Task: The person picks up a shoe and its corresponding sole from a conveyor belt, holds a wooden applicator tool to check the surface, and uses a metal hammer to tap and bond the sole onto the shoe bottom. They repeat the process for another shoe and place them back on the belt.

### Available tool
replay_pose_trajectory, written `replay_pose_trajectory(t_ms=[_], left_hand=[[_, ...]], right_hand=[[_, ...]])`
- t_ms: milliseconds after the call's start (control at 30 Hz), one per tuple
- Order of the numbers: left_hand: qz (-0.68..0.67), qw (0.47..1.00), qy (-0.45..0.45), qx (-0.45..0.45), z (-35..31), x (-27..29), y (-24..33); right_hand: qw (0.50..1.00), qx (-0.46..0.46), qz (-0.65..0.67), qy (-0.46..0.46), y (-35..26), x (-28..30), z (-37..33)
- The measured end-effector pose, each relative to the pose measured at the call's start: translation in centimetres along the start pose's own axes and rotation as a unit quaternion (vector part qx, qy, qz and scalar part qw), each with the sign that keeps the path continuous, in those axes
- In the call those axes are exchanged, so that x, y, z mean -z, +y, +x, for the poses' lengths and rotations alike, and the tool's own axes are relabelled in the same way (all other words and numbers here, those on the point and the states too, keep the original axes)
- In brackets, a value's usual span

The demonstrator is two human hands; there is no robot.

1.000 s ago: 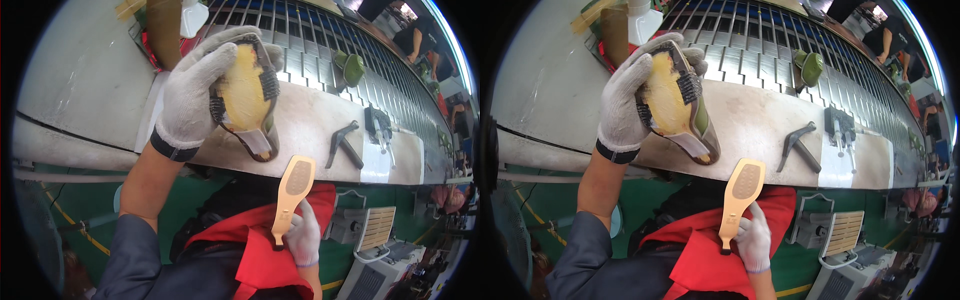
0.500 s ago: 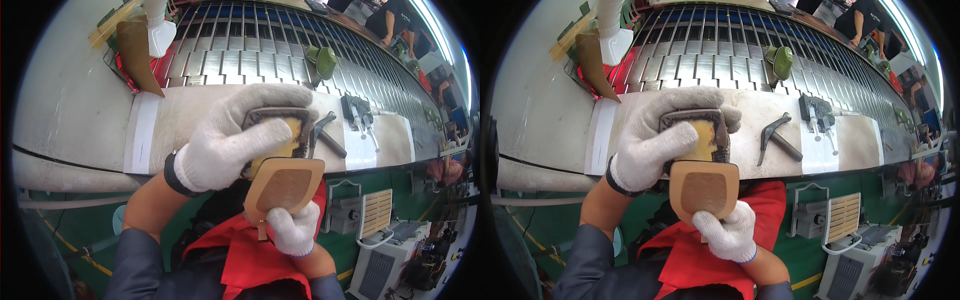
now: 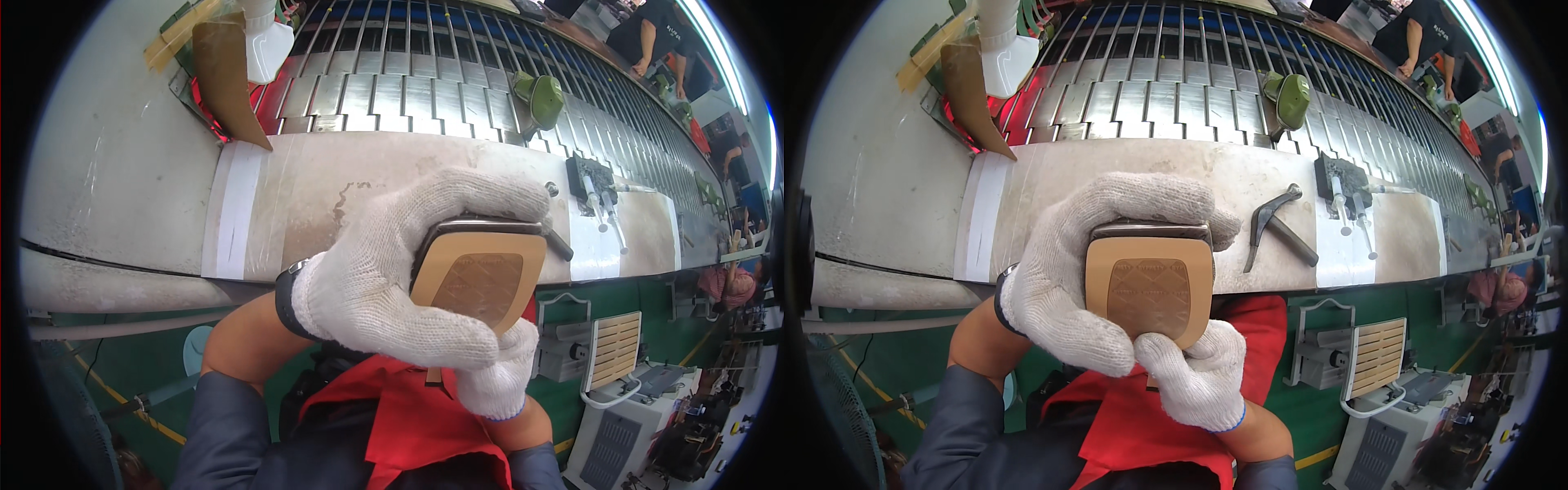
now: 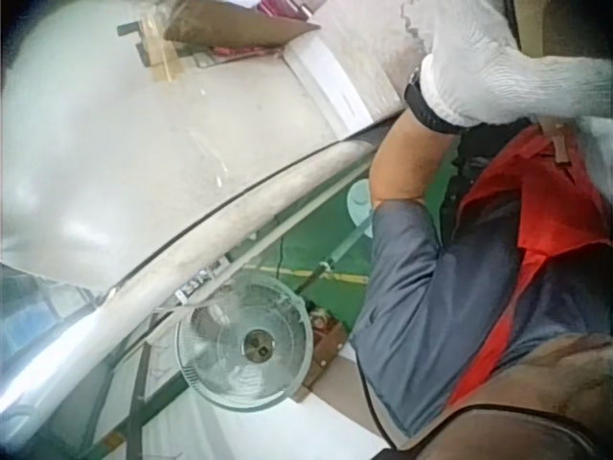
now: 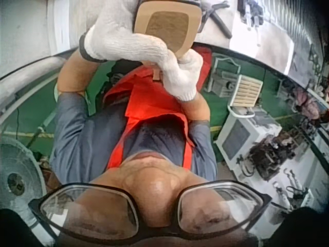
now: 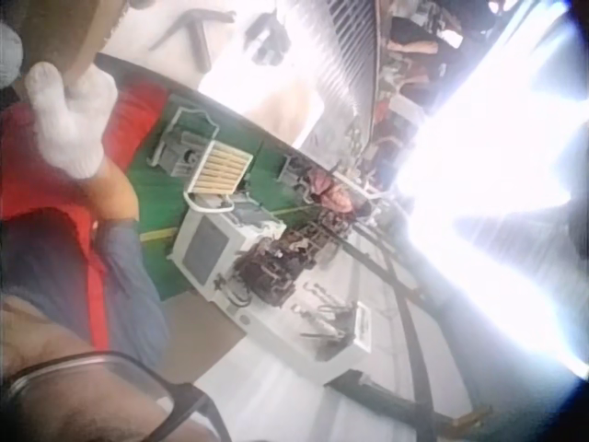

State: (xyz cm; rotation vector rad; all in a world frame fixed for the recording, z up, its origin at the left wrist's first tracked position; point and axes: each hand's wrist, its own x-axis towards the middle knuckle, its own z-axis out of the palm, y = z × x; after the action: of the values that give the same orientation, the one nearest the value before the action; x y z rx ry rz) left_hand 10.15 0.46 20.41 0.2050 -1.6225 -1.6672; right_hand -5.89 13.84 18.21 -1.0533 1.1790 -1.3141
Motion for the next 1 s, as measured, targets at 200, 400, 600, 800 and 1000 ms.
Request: replay_pose_trajectory(t_ms=[200,400,600,800,1000], left_hand=[[0.017,1.0,-0.006,-0.007,0.2,-0.1,0.0],[0.009,1.0,-0.004,-0.028,0.1,-0.1,-0.3],[-0.074,0.994,0.044,0.07,-0.2,-1.2,1.0],[0.034,0.999,-0.013,-0.004,0.4,-0.9,0.9],[-0.078,0.994,0.027,0.072,0.5,-2.1,1.6]], right_hand=[[1.0,0.009,0.015,0.003,-0.2,0.1,0.1],[0.999,-0.045,0.015,-0.005,-0.6,0.4,-0.4],[0.999,-0.014,-0.038,-0.031,-1.3,0.4,-0.3],[0.999,-0.054,0.009,-0.002,-1.1,0.6,-0.6],[0.999,-0.036,0.037,0.002,-0.5,1.4,-0.7]])
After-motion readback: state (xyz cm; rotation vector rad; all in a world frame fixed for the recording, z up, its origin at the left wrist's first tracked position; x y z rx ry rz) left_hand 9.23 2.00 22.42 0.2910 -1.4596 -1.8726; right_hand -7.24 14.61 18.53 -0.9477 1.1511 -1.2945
